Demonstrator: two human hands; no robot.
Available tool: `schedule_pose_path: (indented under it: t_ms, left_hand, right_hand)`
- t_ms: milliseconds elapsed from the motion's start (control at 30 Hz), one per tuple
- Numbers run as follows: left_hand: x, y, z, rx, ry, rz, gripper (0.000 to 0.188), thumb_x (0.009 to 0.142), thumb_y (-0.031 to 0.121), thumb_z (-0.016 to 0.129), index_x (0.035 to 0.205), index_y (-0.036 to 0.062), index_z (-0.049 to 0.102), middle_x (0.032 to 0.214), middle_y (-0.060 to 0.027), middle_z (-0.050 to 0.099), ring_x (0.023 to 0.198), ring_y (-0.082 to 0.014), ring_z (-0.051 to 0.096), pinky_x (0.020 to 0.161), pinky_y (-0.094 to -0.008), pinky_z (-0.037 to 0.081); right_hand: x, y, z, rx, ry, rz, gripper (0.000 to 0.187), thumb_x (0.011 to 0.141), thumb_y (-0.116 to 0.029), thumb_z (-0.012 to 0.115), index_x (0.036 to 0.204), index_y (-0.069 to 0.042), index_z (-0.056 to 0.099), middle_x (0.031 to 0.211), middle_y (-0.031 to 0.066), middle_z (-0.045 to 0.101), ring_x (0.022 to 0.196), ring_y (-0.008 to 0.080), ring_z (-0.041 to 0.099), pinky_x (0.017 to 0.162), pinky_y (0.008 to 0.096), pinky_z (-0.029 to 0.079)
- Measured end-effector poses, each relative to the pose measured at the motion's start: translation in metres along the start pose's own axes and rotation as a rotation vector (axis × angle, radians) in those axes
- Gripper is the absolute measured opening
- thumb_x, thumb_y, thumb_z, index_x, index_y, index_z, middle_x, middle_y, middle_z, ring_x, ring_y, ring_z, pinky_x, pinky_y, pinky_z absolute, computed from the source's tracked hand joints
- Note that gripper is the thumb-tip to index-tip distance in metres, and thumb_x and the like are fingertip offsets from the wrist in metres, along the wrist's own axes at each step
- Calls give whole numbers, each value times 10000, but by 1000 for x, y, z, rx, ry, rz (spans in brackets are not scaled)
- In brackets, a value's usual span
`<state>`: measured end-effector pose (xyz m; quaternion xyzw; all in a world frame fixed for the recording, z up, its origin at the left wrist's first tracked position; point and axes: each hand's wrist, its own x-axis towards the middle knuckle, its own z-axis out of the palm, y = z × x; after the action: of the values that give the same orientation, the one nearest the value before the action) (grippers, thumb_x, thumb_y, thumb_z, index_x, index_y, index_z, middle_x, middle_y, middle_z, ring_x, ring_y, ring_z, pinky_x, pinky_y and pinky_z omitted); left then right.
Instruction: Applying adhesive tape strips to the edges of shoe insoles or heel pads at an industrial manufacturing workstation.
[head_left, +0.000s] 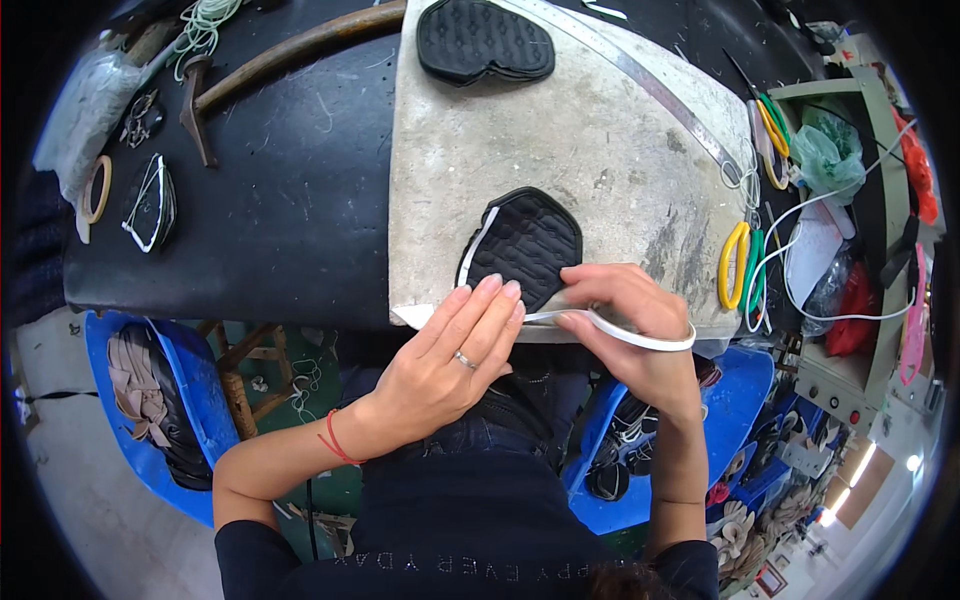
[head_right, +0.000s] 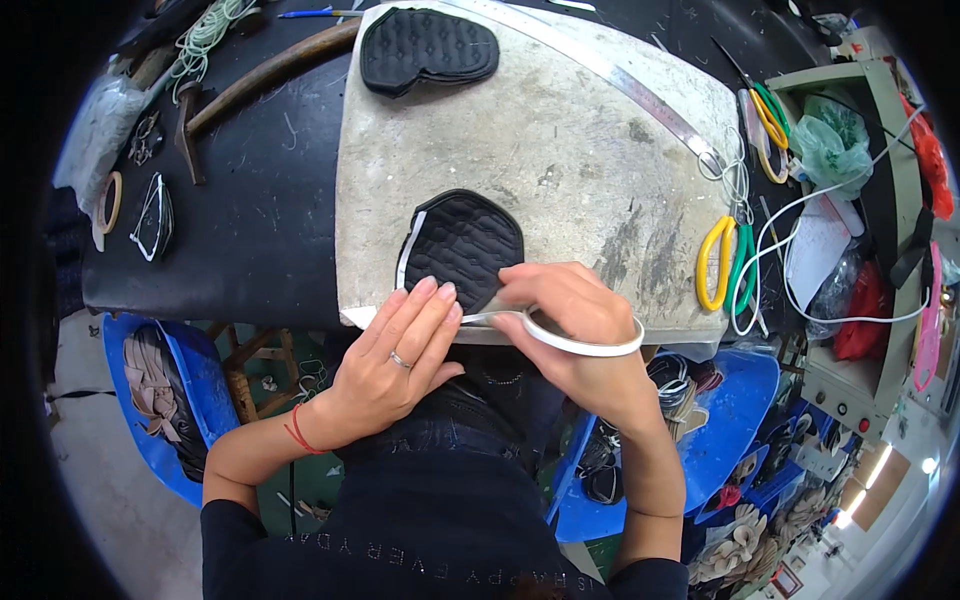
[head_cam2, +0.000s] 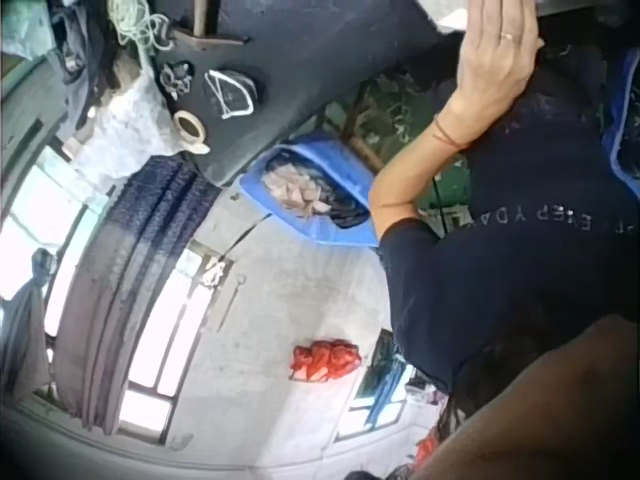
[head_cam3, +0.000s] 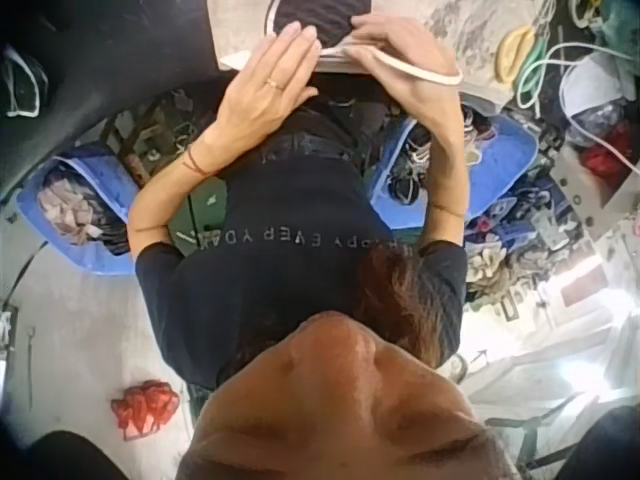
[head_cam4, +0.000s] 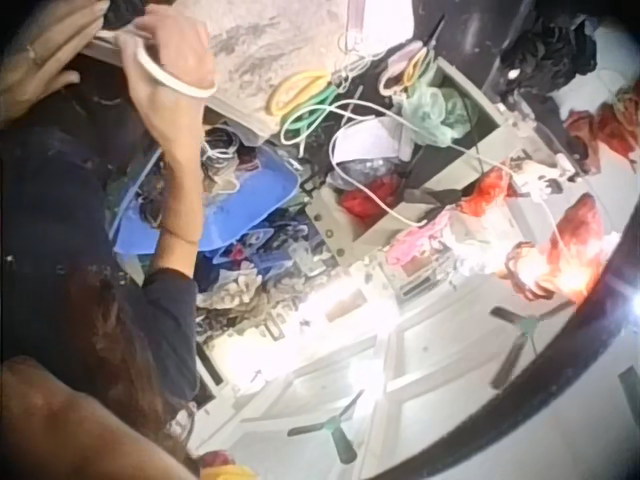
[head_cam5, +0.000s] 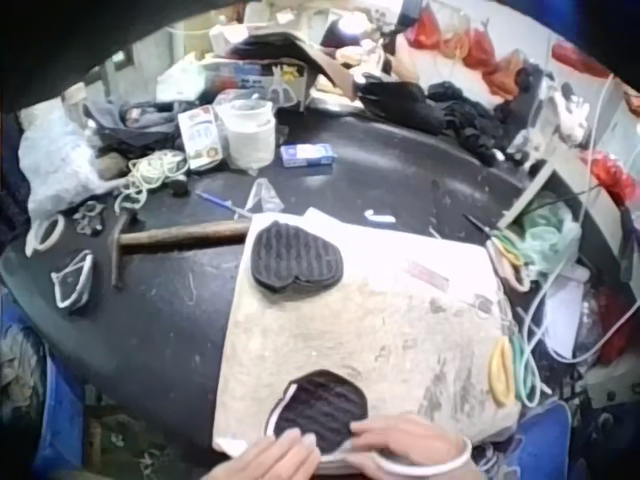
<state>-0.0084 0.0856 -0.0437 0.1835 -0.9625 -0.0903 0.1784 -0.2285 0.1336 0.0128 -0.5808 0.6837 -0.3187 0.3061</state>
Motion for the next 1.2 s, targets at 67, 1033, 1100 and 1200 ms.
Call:
schedule_pose_path:
  t_ms: [67,1033,1100,1200]
  left_hand:
    - [-4,-1,2,81,-3,39,465,873,205,590,1273,-30,573,1383,-176,523,1316,-301,492,1106,-408,398]
    - [25,6,8,148,61,-64,784,680,477,749,1352,125,551,1161,-24,449,1108,-186,440,895,-418,383]
    - [27,5,7,118,58,-68,778,677,465,753,1349,126,554,1154,-23,451,1095,-184,444,882,-408,376]
    - [34,2,3,83,25,-84,770,672,439,762,1344,124,557,1136,-20,459,1076,-180,450,862,-392,362]
  right_hand:
    - [4,4,-4,-74,-82,-221,225,729,-20,796,919,-23,677,978,137,710,876,231,687,755,313,534]
    - [35,21,-13,-387,-18,-370,121,767,-114,748,829,-92,646,806,40,630,796,243,604,774,375,435]
    - [34,21,-11,-465,12,-412,119,765,-109,748,821,-94,645,814,37,631,799,237,604,781,372,433]
    - [33,21,-10,-472,45,-407,124,749,-91,746,811,-94,639,807,30,628,798,231,605,786,372,435]
